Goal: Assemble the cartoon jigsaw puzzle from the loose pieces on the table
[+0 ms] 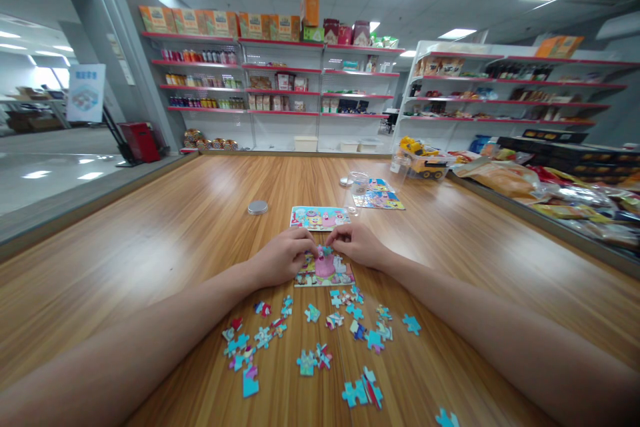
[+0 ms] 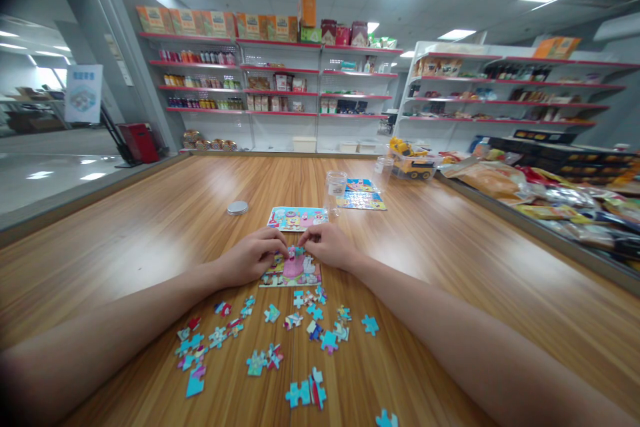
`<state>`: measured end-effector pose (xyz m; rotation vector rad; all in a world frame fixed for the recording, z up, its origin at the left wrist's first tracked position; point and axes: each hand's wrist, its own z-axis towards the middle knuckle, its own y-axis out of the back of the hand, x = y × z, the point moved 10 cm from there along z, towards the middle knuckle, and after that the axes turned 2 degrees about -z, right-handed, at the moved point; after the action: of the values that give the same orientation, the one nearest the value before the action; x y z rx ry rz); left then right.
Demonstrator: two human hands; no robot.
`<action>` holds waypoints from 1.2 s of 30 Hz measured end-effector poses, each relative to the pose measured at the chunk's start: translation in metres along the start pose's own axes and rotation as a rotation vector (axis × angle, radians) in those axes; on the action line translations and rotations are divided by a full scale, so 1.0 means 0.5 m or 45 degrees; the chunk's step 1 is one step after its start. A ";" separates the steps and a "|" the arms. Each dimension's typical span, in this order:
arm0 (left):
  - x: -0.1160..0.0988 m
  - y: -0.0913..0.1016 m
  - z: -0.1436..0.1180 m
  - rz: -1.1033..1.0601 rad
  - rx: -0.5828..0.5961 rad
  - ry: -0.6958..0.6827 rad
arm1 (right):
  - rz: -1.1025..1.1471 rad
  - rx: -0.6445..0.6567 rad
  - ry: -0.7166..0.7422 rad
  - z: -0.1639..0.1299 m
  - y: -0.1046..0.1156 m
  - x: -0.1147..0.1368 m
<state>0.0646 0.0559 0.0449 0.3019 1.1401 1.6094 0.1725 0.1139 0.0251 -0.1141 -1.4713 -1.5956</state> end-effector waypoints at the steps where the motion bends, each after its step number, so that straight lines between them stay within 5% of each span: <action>1: 0.000 0.000 0.000 0.001 -0.002 0.002 | 0.000 0.000 0.000 0.000 0.000 0.001; 21: -0.005 0.009 -0.003 -0.012 0.008 0.010 | 0.056 0.011 0.014 0.000 -0.004 -0.007; 29: -0.003 -0.001 -0.028 -0.101 0.507 0.027 | 0.067 -0.001 0.002 -0.003 0.003 0.001; 36: 0.050 0.005 -0.041 -0.176 0.588 0.137 | 0.072 0.006 -0.044 -0.005 0.003 -0.003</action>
<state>0.0394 0.0668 0.0278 0.4276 1.5790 1.2408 0.1757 0.1127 0.0246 -0.1798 -1.4861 -1.5515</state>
